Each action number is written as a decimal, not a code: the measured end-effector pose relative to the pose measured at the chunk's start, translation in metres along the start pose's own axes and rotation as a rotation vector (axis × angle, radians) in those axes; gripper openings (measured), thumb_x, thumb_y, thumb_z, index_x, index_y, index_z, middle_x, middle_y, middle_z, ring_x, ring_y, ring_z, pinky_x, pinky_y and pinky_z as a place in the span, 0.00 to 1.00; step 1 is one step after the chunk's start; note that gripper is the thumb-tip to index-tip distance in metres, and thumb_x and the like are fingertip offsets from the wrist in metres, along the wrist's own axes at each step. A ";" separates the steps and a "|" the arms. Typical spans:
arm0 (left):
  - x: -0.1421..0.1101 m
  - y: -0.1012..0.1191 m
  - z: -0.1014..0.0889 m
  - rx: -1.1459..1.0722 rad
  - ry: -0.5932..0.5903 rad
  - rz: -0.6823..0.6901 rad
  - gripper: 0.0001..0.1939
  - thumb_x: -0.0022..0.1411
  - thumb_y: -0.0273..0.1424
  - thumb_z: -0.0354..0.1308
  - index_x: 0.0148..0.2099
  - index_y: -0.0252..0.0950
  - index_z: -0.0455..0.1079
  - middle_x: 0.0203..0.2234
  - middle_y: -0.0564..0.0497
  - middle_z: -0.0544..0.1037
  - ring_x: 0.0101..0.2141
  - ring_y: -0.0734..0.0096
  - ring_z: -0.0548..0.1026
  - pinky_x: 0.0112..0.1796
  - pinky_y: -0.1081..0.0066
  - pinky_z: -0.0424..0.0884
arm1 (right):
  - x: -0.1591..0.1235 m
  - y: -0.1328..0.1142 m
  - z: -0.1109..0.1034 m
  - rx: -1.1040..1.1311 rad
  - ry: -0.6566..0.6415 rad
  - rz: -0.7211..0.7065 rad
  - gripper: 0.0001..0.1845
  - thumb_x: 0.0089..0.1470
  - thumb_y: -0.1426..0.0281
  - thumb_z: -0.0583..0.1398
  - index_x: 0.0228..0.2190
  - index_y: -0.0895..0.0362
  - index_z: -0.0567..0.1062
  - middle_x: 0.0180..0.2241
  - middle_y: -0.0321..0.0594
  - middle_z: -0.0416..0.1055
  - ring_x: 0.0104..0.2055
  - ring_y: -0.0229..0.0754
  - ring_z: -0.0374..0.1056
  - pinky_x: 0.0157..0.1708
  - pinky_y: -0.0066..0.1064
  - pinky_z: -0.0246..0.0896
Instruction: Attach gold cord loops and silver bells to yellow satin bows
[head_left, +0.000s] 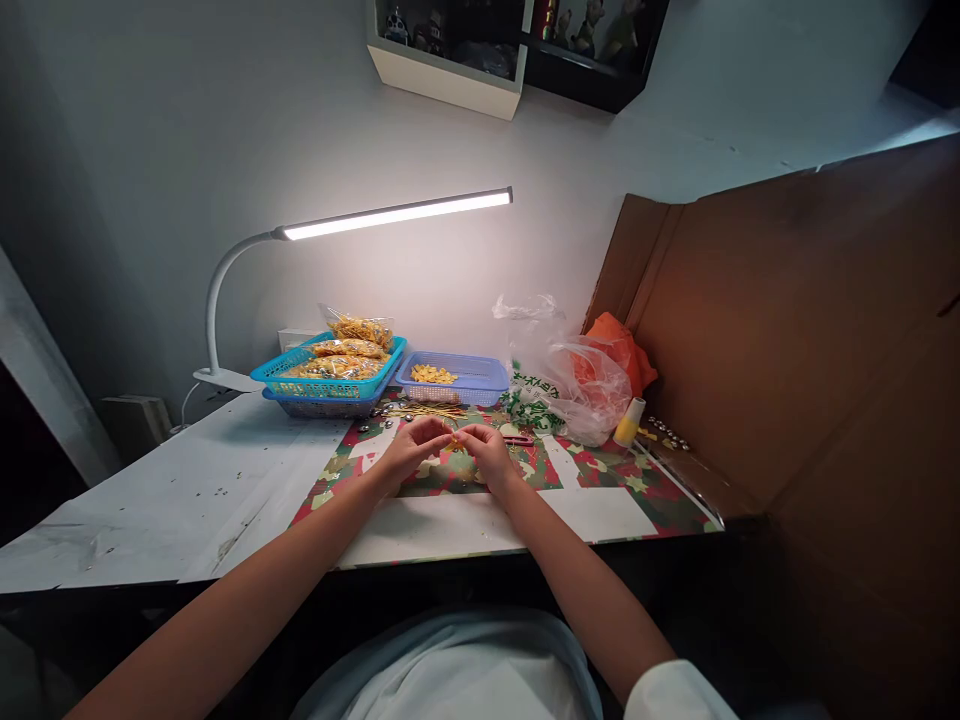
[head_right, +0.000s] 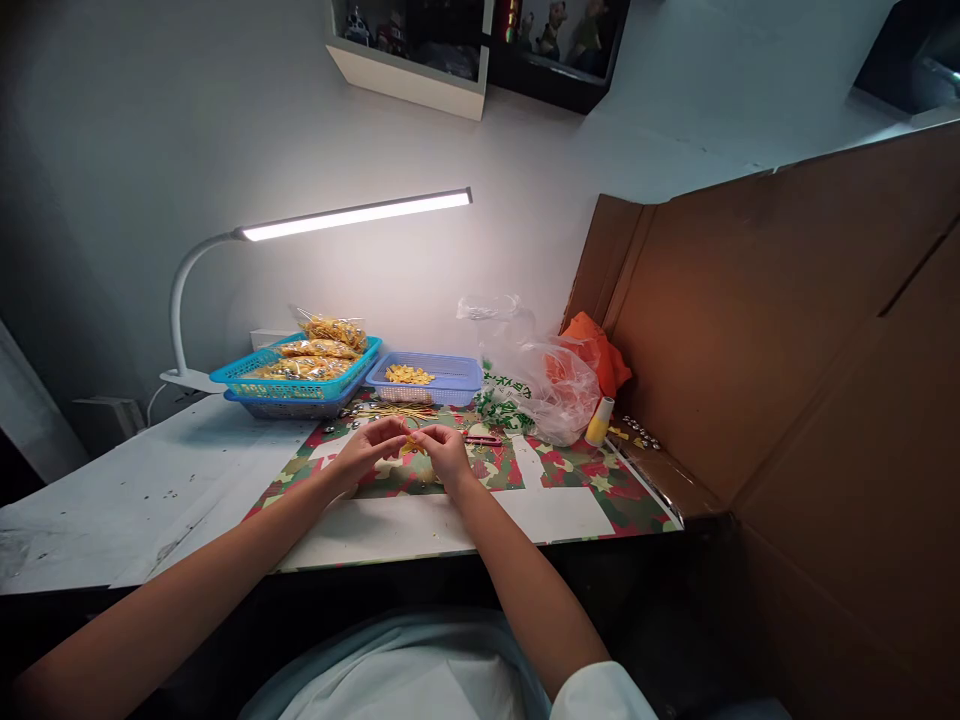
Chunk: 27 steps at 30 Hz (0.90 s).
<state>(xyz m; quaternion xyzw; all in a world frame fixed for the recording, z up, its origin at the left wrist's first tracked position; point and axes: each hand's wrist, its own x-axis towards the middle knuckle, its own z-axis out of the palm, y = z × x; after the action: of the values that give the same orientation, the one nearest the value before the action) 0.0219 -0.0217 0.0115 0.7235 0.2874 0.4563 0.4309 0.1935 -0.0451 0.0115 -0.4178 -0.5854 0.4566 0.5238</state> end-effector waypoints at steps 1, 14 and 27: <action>0.000 0.000 0.000 0.003 0.000 -0.001 0.09 0.66 0.34 0.60 0.40 0.32 0.71 0.30 0.54 0.74 0.27 0.74 0.73 0.28 0.71 0.73 | 0.000 -0.001 0.000 0.000 -0.002 -0.005 0.10 0.62 0.66 0.61 0.37 0.61 0.75 0.35 0.37 0.74 0.34 0.37 0.71 0.34 0.32 0.71; 0.000 0.001 0.002 -0.016 -0.021 0.011 0.08 0.65 0.33 0.61 0.42 0.33 0.70 0.29 0.55 0.74 0.27 0.74 0.73 0.29 0.71 0.72 | 0.002 0.003 -0.001 0.015 0.012 0.007 0.11 0.63 0.64 0.60 0.37 0.61 0.74 0.33 0.36 0.73 0.30 0.35 0.69 0.30 0.29 0.69; 0.001 0.000 0.001 0.012 -0.042 0.023 0.08 0.65 0.33 0.62 0.38 0.32 0.71 0.30 0.53 0.76 0.29 0.72 0.75 0.32 0.68 0.74 | 0.004 0.005 -0.002 0.041 -0.027 0.091 0.11 0.63 0.65 0.60 0.40 0.61 0.74 0.35 0.37 0.73 0.31 0.35 0.70 0.30 0.29 0.70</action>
<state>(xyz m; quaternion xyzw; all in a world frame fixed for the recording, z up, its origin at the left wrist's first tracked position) 0.0234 -0.0217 0.0120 0.7387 0.2728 0.4443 0.4271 0.1952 -0.0399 0.0075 -0.4272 -0.5633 0.4973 0.5029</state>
